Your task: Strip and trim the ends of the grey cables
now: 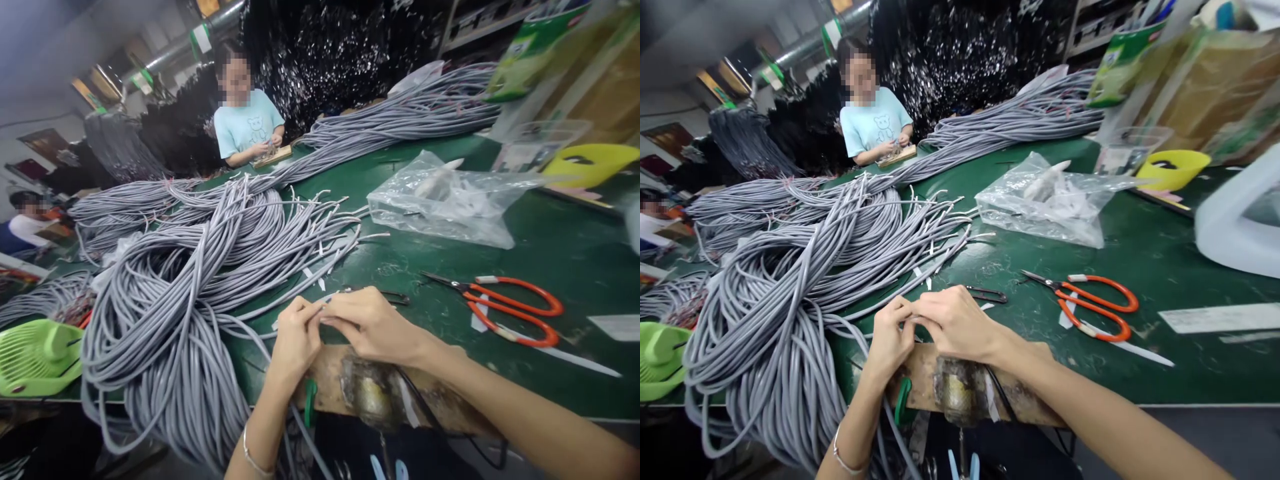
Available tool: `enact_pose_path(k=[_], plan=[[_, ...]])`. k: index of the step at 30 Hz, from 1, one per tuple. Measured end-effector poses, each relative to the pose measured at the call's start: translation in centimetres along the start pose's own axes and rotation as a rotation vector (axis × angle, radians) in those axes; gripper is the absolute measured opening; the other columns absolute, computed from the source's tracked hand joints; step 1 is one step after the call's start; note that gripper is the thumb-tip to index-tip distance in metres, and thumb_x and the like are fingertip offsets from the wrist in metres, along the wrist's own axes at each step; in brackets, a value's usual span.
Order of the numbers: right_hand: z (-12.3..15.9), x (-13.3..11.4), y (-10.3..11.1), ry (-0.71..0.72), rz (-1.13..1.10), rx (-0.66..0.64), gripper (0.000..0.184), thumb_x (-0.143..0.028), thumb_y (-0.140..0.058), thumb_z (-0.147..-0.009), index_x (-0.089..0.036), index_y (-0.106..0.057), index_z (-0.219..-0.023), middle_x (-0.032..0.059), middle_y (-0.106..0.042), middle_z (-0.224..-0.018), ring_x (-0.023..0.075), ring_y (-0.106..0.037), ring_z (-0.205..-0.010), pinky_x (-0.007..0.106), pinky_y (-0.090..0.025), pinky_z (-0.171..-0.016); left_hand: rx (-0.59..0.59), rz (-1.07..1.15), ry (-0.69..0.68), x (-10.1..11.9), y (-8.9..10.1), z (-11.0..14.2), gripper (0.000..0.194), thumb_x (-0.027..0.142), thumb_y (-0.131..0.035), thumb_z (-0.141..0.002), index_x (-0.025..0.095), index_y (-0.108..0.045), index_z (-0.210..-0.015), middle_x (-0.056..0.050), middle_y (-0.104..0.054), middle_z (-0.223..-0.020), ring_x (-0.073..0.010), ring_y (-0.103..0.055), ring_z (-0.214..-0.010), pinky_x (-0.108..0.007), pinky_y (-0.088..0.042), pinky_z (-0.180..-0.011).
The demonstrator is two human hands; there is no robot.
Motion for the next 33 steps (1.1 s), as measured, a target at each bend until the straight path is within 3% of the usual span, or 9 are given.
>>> enact_pose_path(k=[4, 8, 12, 15, 20, 25, 29, 31, 33], plan=[[0.0, 4.4, 1.0, -0.3, -0.098, 0.123, 0.019, -0.017, -0.048, -0.075, -0.015, -0.052, -0.056, -0.0004, -0.049, -0.051, 0.0083, -0.039, -0.046, 0.021, -0.03, -0.045, -0.1, -0.036, -0.12, 1.7, -1.4, 0.5, 0.021, 0.009, -0.044, -0.083, 0.016, -0.063, -0.077, -0.001, -0.05, -0.068, -0.0095, -0.05, -0.059, -0.019, -0.042, -0.057], [1.3, 9.6, 0.1, -0.688, -0.342, 0.196, 0.016, -0.025, -0.058, -0.064, -0.015, -0.051, -0.053, -0.006, -0.037, -0.043, 0.0056, -0.027, -0.041, 0.021, -0.022, -0.041, -0.015, -0.018, -0.178, 2.1, -0.1, 1.1, 0.021, 0.009, -0.041, -0.085, 0.014, -0.06, -0.093, -0.002, -0.05, -0.072, -0.0105, -0.05, -0.062, -0.02, -0.043, -0.059], [1.4, 9.9, -0.1, -0.736, -0.415, 0.255, 0.023, -0.035, -0.058, -0.065, -0.015, -0.051, -0.055, -0.0045, -0.041, -0.046, 0.0064, -0.031, -0.041, 0.021, -0.025, -0.042, 0.115, 0.063, -0.098, 1.0, 1.6, 1.3, 0.02, 0.012, -0.043, -0.085, 0.014, -0.061, -0.091, -0.003, -0.054, -0.07, -0.0113, -0.052, -0.063, -0.021, -0.042, -0.059], [0.6, 6.8, 0.7, -0.522, -0.309, 0.246, 0.019, -0.029, -0.055, -0.073, -0.015, -0.054, -0.06, -0.0038, -0.043, -0.047, 0.0069, -0.033, -0.042, 0.021, -0.026, -0.042, 0.194, 0.196, 0.127, -1.5, 2.2, 1.3, 0.022, 0.019, -0.042, -0.086, 0.014, -0.063, -0.081, -0.003, -0.058, -0.07, -0.0118, -0.053, -0.063, -0.022, -0.041, -0.059], [0.5, -3.7, -0.3, 0.21, 0.103, 0.227, 0.028, -0.008, -0.036, -0.081, -0.015, -0.056, -0.064, -0.0015, -0.046, -0.048, 0.0092, -0.037, -0.043, 0.023, -0.026, -0.043, 0.23, 0.432, 0.389, -4.7, 1.5, 1.1, 0.025, 0.028, -0.048, -0.082, 0.013, -0.064, -0.069, -0.002, -0.059, -0.064, -0.0112, -0.052, -0.059, -0.022, -0.041, -0.058], [1.7, -7.8, -4.1, 0.469, 0.065, 0.034, 0.04, -0.011, -0.024, -0.087, -0.018, -0.052, -0.059, -0.0011, -0.048, -0.048, 0.0102, -0.04, -0.041, 0.025, -0.026, -0.041, 0.306, 0.737, 0.601, -7.2, 0.7, 1.3, 0.033, 0.043, -0.058, -0.072, 0.01, -0.064, -0.076, 0.003, -0.049, -0.055, -0.004, -0.034, -0.041, -0.017, -0.027, -0.039], [0.3, -1.3, -0.3, 0.0, 0.166, 0.29, 0.022, -0.027, -0.04, -0.09, -0.014, -0.058, -0.089, 0.0025, -0.063, -0.065, 0.0093, -0.051, -0.047, 0.021, -0.035, -0.048, 0.293, 0.836, 0.53, -6.4, 0.5, 1.2, 0.031, 0.04, -0.063, -0.071, 0.012, -0.06, -0.084, 0.006, -0.045, -0.054, -0.0039, -0.038, -0.043, -0.016, -0.031, -0.043], [-0.1, 2.1, -0.2, -0.212, 0.217, 0.217, 0.027, -0.038, -0.047, -0.087, -0.014, -0.057, -0.096, 0.0008, -0.062, -0.061, 0.0101, -0.05, -0.043, 0.021, -0.034, -0.046, 0.268, 0.799, 0.482, -5.8, 0.6, 1.2, 0.026, 0.036, -0.063, -0.072, 0.014, -0.059, -0.084, 0.006, -0.047, -0.055, -0.0051, -0.043, -0.047, -0.016, -0.036, -0.046], [-0.3, 3.8, -1.2, -0.29, 0.24, 0.08, 0.027, -0.038, -0.046, -0.086, -0.015, -0.06, -0.084, 0.0001, -0.059, -0.055, 0.0112, -0.05, -0.044, 0.021, -0.032, -0.046, 0.231, 0.746, 0.438, -5.2, 0.5, 1.2, 0.021, 0.033, -0.062, -0.073, 0.014, -0.059, -0.083, 0.003, -0.053, -0.061, -0.0069, -0.049, -0.053, -0.016, -0.041, -0.051]])
Point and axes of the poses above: each hand's wrist, its own z-axis away from the middle knuckle, its own y-axis out of the back of the hand, x = y × z, the point moved 10 cm from there along -z, towards the middle knuckle
